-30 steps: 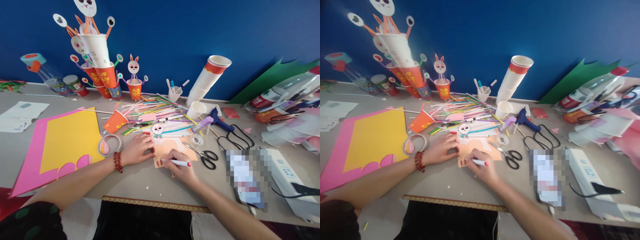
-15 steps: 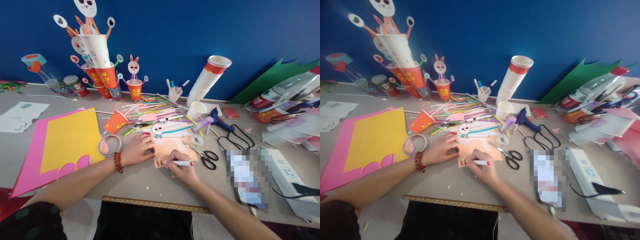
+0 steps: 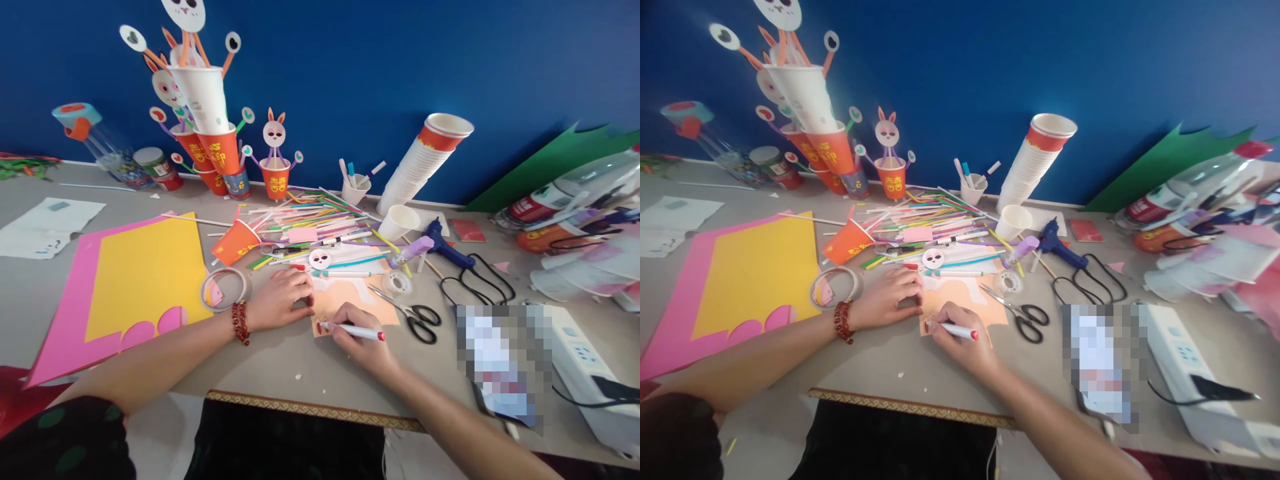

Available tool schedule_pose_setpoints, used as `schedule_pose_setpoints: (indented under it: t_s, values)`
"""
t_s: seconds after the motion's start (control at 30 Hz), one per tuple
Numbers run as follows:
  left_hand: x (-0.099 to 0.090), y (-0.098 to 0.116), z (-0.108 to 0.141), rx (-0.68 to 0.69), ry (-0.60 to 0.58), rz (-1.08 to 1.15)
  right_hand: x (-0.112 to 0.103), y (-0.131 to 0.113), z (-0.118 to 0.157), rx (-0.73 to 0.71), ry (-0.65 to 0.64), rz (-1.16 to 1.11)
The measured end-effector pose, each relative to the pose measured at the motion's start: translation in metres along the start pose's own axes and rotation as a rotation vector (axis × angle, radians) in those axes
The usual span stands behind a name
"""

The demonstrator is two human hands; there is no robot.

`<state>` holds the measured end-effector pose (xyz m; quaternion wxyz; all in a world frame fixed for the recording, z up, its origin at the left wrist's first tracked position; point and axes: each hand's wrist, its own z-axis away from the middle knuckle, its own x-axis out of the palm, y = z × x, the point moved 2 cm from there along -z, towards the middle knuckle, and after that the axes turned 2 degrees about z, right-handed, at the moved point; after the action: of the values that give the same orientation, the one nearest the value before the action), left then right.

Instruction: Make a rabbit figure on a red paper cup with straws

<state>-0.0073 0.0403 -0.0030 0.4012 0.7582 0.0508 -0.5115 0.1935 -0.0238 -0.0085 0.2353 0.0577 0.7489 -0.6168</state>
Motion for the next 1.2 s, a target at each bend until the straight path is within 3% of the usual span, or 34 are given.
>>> schedule_pose_setpoints:
  t_s: [0.2,0.5,1.2]
  values:
    - [0.0005,-0.0002,0.0002,-0.006,0.006,0.000,-0.0001,0.0017,-0.0073,0.063,-0.001,-0.049]
    - [0.0003,-0.0006,0.0006,0.005,0.004,0.014,0.0054,-0.0017,-0.0040,-0.043,0.025,0.016]
    - [0.0008,-0.0009,0.0009,-0.005,0.002,0.008,0.0051,-0.0003,-0.0045,-0.016,0.001,0.021]
